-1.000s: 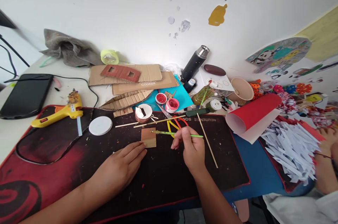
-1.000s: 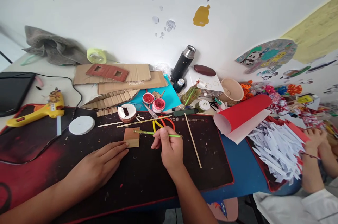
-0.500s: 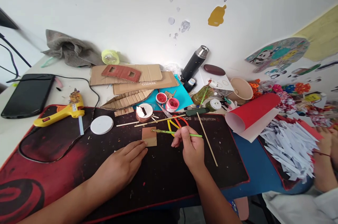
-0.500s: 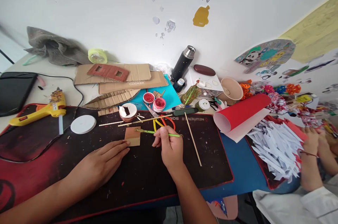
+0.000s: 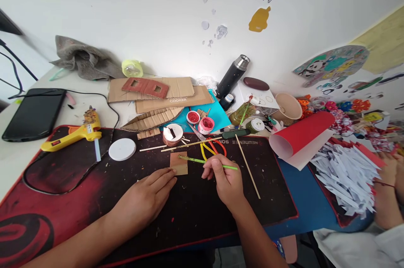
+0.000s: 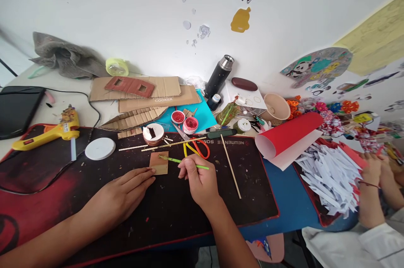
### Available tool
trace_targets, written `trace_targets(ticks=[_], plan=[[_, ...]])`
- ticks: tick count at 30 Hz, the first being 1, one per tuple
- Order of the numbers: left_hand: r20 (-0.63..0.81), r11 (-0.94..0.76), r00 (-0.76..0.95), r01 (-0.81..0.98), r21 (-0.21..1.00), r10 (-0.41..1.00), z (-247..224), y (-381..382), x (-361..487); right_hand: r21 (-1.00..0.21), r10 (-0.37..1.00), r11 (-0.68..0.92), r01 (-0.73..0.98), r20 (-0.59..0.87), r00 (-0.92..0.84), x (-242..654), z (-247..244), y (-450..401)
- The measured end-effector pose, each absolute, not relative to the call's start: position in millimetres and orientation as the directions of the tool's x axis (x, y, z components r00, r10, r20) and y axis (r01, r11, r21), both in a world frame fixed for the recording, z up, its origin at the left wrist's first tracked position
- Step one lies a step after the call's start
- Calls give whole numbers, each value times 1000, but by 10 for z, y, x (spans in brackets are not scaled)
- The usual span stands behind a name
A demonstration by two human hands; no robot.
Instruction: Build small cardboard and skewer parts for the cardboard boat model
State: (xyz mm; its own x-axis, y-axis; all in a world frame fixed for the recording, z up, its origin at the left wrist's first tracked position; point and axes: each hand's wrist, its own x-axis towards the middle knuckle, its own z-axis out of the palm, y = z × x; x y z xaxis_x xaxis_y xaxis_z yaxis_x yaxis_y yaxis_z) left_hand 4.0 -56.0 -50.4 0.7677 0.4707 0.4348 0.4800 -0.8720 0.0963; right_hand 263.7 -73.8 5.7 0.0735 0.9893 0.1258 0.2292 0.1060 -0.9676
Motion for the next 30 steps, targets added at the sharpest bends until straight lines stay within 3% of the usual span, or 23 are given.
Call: trace_targets(ticks=[15, 22, 30], plan=[[459, -877, 764, 473, 81, 455, -488, -544, 39, -944, 985, 170, 282, 171, -22, 2623, 102, -730], [438, -875, 767, 472, 110, 469, -515, -554, 34, -957, 985, 128, 261, 153, 77, 2751, 139, -792], [443, -870, 760, 478, 116, 476, -524, -558, 25, -962, 994, 100, 255, 109, 19, 2543, 84, -740]])
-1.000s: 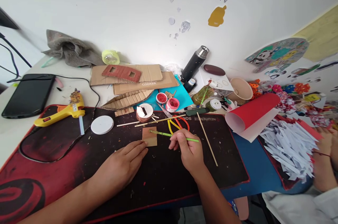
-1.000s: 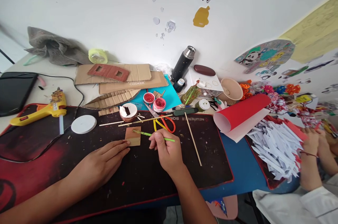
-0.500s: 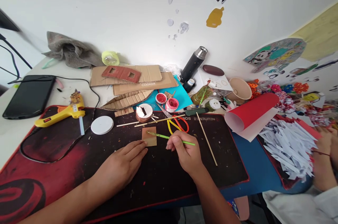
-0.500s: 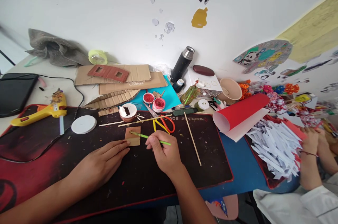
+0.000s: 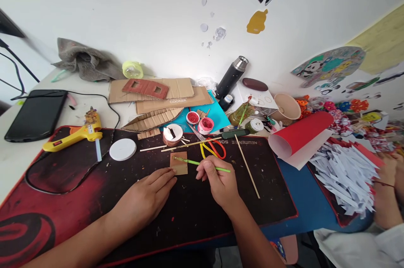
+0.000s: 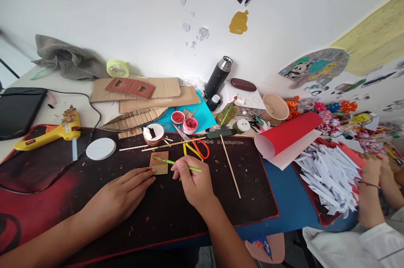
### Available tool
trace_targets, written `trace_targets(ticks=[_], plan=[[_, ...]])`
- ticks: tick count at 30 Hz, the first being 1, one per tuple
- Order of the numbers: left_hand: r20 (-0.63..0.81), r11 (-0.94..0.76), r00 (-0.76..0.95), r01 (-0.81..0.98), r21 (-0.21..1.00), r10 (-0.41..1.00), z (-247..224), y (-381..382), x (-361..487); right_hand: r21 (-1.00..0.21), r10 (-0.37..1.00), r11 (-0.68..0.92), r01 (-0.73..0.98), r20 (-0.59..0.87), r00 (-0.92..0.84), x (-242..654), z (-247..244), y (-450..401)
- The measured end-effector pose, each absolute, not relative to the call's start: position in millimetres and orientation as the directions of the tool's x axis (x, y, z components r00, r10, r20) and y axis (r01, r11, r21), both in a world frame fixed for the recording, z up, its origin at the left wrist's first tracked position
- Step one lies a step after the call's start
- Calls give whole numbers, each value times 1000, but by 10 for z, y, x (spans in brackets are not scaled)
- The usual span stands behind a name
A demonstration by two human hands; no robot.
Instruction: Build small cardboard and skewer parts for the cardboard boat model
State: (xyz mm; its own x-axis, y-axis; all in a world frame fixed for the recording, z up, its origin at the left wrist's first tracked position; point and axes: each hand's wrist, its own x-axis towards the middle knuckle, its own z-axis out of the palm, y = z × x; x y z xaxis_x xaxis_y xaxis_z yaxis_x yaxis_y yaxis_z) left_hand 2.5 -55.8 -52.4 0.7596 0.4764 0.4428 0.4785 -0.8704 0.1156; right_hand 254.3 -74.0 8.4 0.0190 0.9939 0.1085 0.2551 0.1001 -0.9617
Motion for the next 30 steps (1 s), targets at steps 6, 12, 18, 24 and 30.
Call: trace_targets(ticks=[6, 12, 18, 24, 30], plan=[[438, -867, 754, 475, 152, 490, -544, -560, 19, -974, 986, 37, 225, 72, 151, 2680, 83, -775], [442, -869, 759, 482, 111, 477, -532, -559, 26, -976, 994, 80, 201, 94, 62, 2518, 101, -738], [441, -868, 756, 480, 128, 483, -549, -563, 21, -975, 995, 45, 218, 63, 78, 2579, 70, -753], [427, -865, 758, 481, 145, 493, -556, -571, 24, -988, 975, 13, 155, 47, 218, 2737, 71, -850], [433, -866, 754, 474, 161, 494, -552, -570, 20, -987, 992, 59, 150, 74, 97, 2515, 90, -791]])
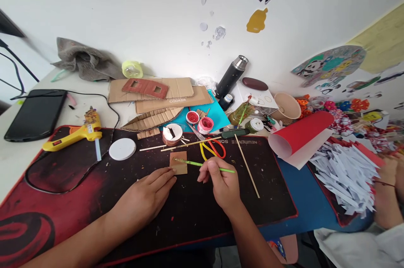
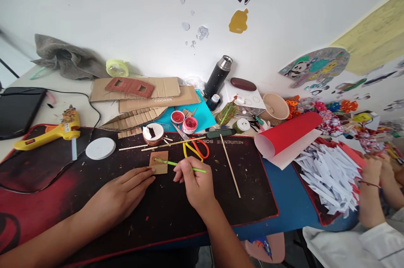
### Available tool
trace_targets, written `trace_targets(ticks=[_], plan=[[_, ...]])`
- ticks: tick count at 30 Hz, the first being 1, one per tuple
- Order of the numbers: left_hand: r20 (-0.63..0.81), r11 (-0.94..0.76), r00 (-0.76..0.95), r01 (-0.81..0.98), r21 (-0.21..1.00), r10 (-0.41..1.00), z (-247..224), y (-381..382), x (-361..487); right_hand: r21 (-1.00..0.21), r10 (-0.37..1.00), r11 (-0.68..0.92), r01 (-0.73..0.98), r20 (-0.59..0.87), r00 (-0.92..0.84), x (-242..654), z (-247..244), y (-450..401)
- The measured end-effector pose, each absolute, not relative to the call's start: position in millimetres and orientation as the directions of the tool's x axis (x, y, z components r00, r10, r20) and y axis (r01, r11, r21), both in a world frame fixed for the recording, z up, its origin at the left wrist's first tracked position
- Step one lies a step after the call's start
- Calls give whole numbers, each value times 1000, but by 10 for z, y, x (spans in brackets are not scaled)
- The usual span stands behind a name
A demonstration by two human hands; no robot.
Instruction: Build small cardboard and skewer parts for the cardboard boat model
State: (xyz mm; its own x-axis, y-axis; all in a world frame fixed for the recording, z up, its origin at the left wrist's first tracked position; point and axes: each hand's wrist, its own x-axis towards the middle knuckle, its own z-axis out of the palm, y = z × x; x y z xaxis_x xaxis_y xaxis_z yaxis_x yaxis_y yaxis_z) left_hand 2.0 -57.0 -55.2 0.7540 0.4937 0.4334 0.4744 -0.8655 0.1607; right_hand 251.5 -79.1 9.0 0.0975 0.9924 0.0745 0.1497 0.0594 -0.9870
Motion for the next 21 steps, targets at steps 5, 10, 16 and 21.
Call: trace_targets(ticks=[5, 10, 16, 21], plan=[[438, -866, 755, 482, 132, 488, -541, -565, 23, -984, 996, 50, 172, 62, 63, 2528, 56, -787], [424, -866, 761, 477, 148, 491, -541, -573, 19, -990, 982, 13, 141, 39, 186, 2707, 51, -861], [437, -862, 749, 485, 150, 498, -571, -591, 4, -993, 991, 29, 116, 43, 126, 2628, 55, -894], [433, -874, 774, 480, 75, 462, -550, -586, 6, -990, 996, 49, 135, 58, 64, 2524, 59, -847]])
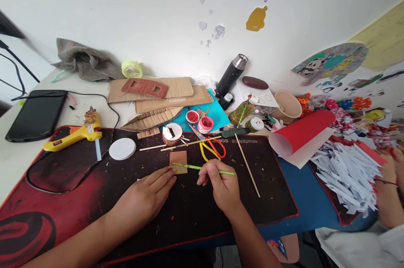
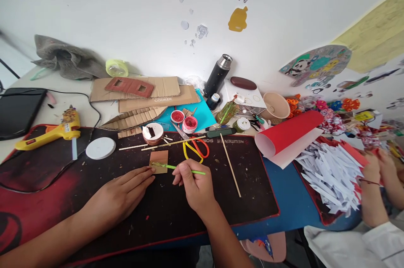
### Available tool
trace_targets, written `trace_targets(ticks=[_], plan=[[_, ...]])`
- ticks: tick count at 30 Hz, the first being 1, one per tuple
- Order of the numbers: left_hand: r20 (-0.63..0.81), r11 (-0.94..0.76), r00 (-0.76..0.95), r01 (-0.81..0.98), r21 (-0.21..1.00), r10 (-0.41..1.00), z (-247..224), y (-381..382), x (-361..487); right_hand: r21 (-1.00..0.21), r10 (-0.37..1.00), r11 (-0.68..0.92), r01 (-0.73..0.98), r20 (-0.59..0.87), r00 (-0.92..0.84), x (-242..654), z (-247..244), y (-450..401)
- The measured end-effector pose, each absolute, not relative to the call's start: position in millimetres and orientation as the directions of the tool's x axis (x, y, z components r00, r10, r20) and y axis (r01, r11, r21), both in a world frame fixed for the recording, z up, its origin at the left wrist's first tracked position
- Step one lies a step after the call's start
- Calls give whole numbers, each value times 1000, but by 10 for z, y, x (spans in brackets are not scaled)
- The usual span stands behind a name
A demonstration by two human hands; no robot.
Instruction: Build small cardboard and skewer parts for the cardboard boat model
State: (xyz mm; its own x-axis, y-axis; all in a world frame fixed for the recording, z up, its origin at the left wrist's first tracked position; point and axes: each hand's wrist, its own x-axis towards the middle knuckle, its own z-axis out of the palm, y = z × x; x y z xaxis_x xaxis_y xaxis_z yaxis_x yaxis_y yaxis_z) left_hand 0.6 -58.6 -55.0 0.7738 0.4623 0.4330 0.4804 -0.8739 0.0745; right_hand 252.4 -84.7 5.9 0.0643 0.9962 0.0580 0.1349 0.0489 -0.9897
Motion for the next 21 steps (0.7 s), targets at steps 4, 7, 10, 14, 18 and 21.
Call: trace_targets(ticks=[4, 7, 10, 14, 18, 21], plan=[[435, -870, 772, 489, 60, 464, -535, -588, 13, -990, 996, 62, 128, 70, 58, 2525, 64, -838], [441, -869, 765, 490, 75, 469, -538, -593, 11, -990, 996, 55, 128, 63, 56, 2521, 45, -840], [441, -868, 763, 490, 84, 473, -546, -596, 5, -992, 998, 42, 120, 48, 47, 2507, 17, -839], [444, -865, 758, 493, 89, 478, -544, -598, 5, -993, 998, 34, 114, 41, 55, 2521, -8, -840], [445, -870, 765, 489, 68, 465, -517, -595, 13, -995, 995, 13, 100, 23, 95, 2614, -24, -868], [435, -874, 777, 484, 46, 454, -492, -591, 16, -995, 989, 6, 100, 21, 145, 2722, -25, -904]])
